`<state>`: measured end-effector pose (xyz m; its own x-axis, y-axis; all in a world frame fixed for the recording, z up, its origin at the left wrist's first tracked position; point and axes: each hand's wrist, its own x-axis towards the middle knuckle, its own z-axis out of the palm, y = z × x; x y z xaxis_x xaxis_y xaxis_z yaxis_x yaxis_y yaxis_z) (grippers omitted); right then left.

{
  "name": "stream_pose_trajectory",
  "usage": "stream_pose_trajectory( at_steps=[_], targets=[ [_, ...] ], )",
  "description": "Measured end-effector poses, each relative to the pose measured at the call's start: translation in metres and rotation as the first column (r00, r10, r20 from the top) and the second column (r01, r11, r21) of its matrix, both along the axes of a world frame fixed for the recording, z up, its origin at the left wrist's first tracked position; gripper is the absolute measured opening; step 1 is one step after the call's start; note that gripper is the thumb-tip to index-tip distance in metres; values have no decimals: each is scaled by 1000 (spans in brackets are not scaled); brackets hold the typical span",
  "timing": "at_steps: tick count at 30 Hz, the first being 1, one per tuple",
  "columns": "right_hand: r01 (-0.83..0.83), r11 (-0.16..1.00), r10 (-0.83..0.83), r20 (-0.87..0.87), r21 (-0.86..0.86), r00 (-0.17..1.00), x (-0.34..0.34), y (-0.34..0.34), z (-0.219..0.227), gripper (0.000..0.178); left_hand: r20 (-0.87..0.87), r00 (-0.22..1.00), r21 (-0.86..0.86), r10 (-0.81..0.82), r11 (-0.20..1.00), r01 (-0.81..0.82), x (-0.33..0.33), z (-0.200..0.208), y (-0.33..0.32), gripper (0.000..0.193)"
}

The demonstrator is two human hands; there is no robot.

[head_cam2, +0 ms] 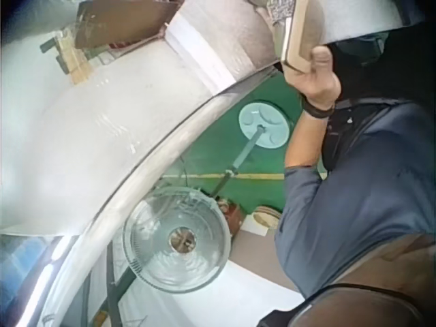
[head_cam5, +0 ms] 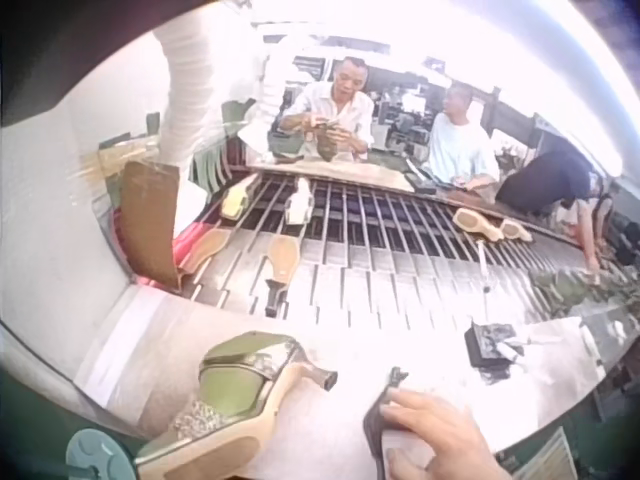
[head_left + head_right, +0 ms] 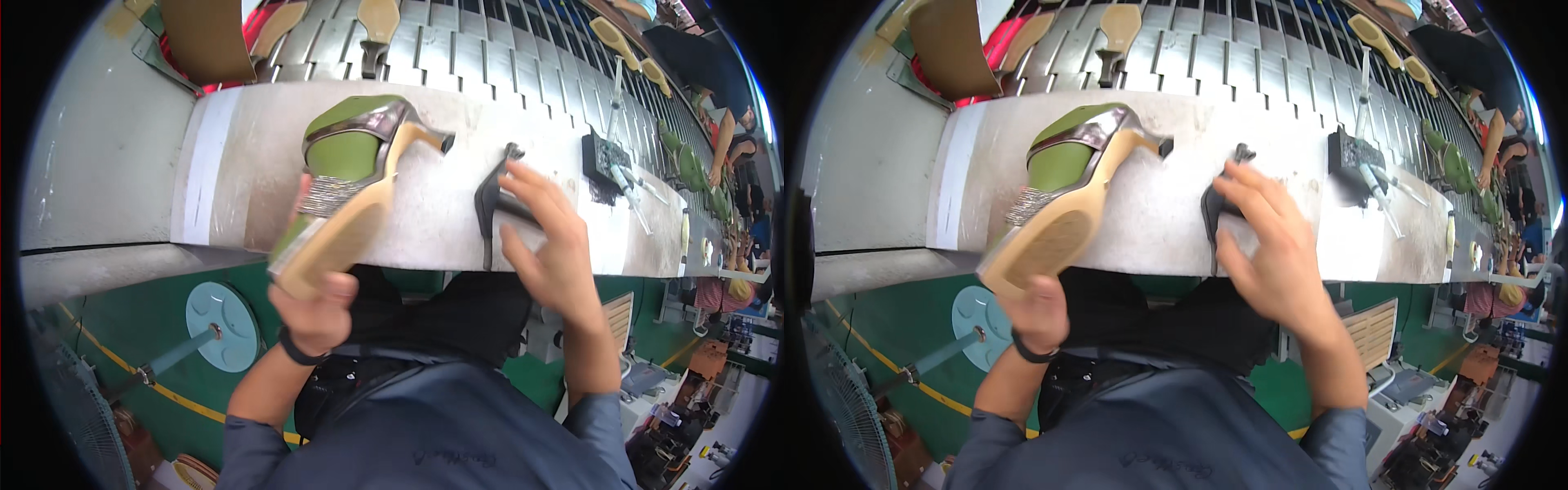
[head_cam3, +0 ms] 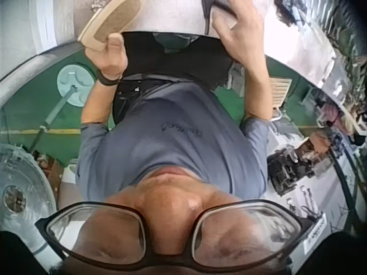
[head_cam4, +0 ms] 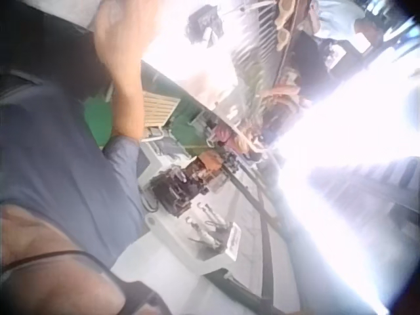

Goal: The person attaches soles to shoe uppers on lasts by pressing them together by hand, then taps the edges and heels with a hammer.

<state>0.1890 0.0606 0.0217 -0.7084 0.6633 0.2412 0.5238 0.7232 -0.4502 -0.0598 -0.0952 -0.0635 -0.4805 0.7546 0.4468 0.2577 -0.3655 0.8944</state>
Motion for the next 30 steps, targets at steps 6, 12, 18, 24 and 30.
stream_pose_trajectory(
  at_steps=[6, 12, 18, 24, 30],
  targets=[
    [-378, 303, -565, -485, -875, 668, 3, -16, -34, 65, 732, 438, 393, -522, 848, 355, -54, 3, -15, 74],
    [-748, 80, -600, -631, -659, 491, 3, -29, -34, 76, 594, 490, 191, -638, 703, 685, -40, 51, 45, 84],
    [-334, 548, -723, -635, -767, 271, -16, 61, 1, 53, -705, 665, -351, -246, 936, -25, -16, 6, 79, 50],
    [527, 751, -656, -538, -397, 530, -20, 232, -44, 49, -712, 615, -377, -339, 923, 73, -7, 9, 84, 47],
    [771, 637, -652, -513, 29, 558, -28, 238, -66, 48, -787, 586, -361, -192, 914, -185, -45, 10, 137, 48]
  ],
)
